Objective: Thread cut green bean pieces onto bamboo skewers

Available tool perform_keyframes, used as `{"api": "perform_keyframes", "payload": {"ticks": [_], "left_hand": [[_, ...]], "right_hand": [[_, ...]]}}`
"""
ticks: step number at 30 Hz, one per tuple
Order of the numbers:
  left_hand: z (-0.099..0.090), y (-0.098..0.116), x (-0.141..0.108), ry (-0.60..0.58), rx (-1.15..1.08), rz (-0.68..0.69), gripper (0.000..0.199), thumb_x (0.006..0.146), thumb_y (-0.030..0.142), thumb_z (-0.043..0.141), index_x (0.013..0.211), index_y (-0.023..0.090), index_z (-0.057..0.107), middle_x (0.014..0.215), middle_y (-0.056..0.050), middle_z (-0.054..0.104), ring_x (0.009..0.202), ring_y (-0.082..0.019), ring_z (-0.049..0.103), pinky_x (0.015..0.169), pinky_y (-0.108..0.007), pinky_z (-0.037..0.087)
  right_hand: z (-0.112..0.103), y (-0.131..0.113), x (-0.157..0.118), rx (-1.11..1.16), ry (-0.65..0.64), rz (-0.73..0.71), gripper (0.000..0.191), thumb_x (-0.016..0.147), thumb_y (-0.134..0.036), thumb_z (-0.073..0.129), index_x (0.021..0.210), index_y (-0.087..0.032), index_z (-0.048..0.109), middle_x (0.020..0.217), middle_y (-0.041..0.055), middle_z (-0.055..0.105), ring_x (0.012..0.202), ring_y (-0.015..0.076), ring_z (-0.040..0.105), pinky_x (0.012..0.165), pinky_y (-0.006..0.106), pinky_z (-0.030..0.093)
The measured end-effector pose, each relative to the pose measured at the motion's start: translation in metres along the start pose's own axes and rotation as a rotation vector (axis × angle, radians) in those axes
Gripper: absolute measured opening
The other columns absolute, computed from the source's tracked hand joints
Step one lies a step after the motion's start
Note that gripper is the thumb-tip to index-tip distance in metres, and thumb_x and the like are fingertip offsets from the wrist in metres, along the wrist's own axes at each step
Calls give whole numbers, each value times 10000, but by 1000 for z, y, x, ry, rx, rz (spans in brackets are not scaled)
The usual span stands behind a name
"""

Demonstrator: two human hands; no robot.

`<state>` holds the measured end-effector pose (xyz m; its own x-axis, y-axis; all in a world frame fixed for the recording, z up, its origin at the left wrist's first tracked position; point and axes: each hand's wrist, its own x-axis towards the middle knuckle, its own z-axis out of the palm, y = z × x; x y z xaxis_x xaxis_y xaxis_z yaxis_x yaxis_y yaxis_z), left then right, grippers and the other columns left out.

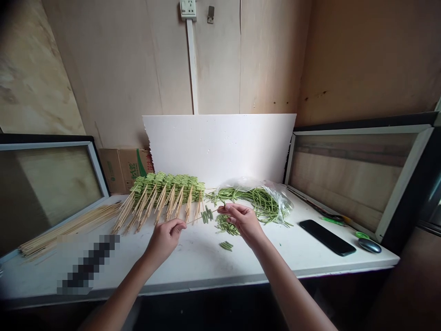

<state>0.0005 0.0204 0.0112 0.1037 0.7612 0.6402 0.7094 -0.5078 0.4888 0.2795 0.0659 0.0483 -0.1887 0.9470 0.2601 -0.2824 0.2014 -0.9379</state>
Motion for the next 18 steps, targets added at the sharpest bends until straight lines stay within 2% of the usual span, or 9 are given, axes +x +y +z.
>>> {"api": "perform_keyframes", "payload": {"ticks": [8, 14, 18], "left_hand": [[-2, 2, 0, 19, 44, 42, 250, 947, 136, 501, 870, 199, 730, 835, -50, 784, 741, -199, 720, 666, -284, 515], [-3, -3, 0, 40, 74, 65, 252, 927, 101, 505, 882, 201, 731, 864, -50, 788, 765, -200, 728, 692, -292, 535], [-4, -3, 0, 51, 73, 70, 253, 923, 95, 509, 875, 201, 734, 852, -49, 786, 743, -195, 724, 686, -286, 540]], "right_hand": [[7, -5, -6, -102, 35, -68, 372, 733, -556, 833, 885, -217, 808, 991, 121, 809, 1014, 325, 747, 709, 350, 554], [9, 0, -8, -160, 22, -74, 367, 775, -568, 796, 914, -229, 812, 1009, 116, 807, 1041, 324, 737, 821, 402, 565], [13, 0, -10, -184, 44, -135, 338, 801, -553, 785, 909, -234, 816, 1000, 108, 808, 1013, 309, 738, 817, 401, 566]]}}
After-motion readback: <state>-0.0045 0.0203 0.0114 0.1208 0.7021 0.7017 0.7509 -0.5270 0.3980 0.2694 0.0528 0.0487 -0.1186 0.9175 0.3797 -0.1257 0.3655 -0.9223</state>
